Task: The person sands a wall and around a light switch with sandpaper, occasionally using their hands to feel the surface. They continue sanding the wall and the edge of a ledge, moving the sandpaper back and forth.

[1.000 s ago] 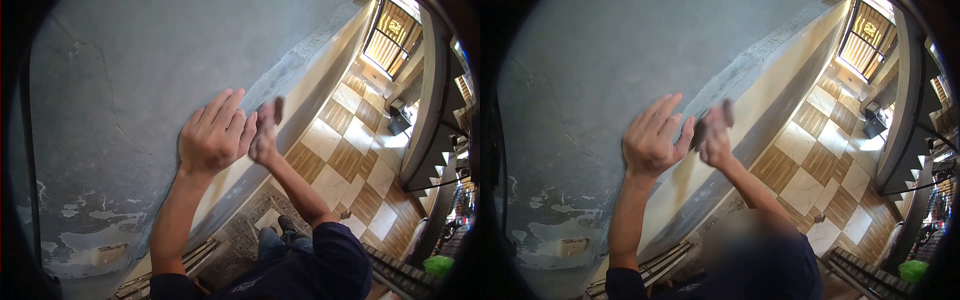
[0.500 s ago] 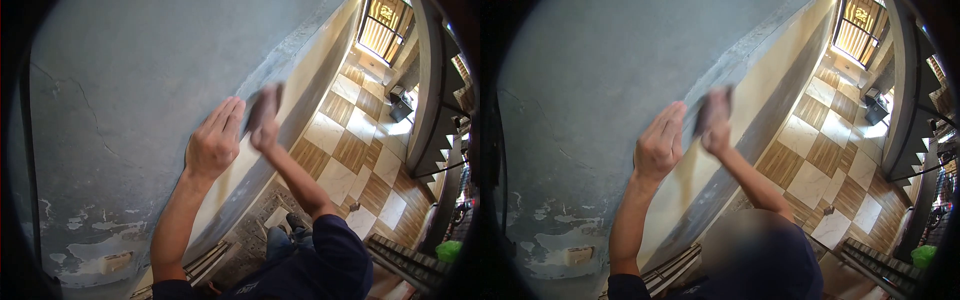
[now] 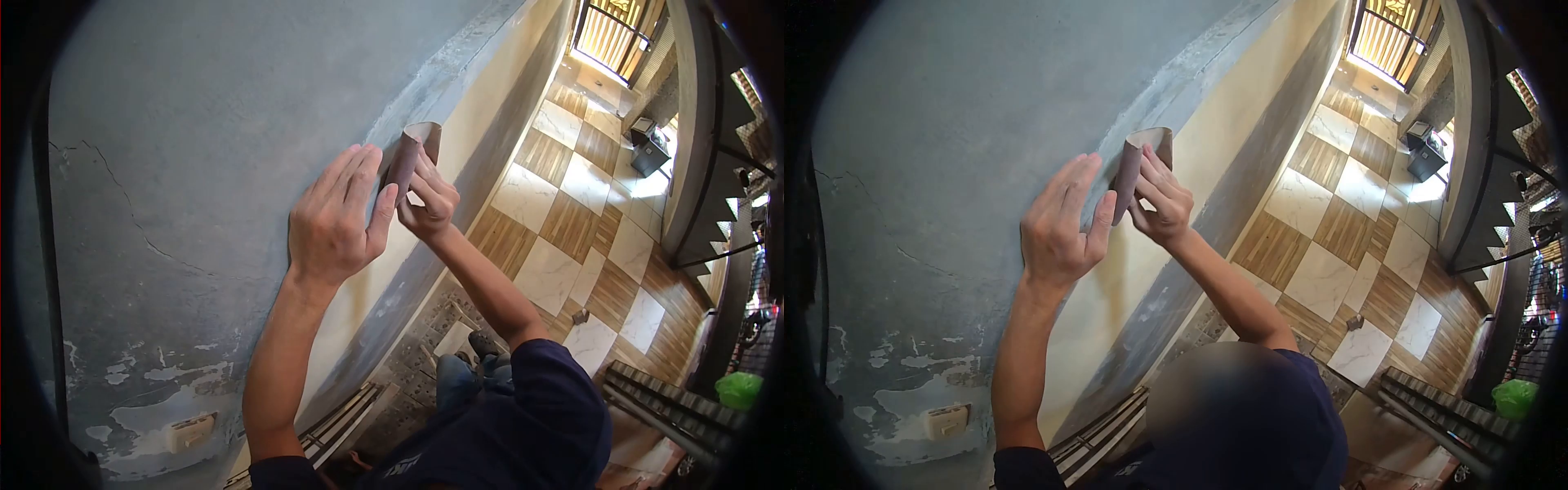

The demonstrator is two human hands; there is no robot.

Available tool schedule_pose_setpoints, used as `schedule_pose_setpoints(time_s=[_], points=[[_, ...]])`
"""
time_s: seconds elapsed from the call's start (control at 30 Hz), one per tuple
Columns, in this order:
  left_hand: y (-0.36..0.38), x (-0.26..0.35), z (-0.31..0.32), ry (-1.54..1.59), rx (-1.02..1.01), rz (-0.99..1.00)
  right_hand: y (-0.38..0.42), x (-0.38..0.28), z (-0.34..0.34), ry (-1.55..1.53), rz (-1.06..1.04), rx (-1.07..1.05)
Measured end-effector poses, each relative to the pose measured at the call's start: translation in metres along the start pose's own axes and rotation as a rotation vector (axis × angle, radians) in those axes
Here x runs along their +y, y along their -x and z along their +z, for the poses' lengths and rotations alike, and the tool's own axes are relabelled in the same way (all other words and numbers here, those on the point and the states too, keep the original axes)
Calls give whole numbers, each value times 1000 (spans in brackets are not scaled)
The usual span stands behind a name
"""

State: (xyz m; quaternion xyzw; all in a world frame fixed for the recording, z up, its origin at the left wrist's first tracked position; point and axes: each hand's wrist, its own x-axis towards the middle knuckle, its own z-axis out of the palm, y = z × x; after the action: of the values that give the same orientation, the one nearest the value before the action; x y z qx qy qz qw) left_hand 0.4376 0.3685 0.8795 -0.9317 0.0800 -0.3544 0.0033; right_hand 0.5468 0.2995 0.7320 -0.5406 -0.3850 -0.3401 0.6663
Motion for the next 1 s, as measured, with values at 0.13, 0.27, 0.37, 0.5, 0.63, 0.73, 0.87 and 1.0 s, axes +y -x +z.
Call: schedule_pose_setpoints(time_s=[0.13,0.27,0.37,0.5,0.63,0.73,0.87,1.0], points=[[0,0,0,-64,-43,18,2,5,2,52,-32,56],[1,2,-3,-119,-98,-4,6,-4,3,-73,89,37],[2,1,-2,-142,-115,5,-8,-20,-1,-111,227,7],[2,1,-1,-131,-91,6,-15,-19,-1,-210,203,-219],[1,1,0,-86,-22,12,-14,-16,18,-251,234,-102],[1,-2,1,-16,74,22,-24,-18,27,6,105,-4],[-1,2,-1,0,31,-15,-57,34,25,-90,532,131],[-3,2,3,-36,-17,-26,-48,3,21,197,280,36]])
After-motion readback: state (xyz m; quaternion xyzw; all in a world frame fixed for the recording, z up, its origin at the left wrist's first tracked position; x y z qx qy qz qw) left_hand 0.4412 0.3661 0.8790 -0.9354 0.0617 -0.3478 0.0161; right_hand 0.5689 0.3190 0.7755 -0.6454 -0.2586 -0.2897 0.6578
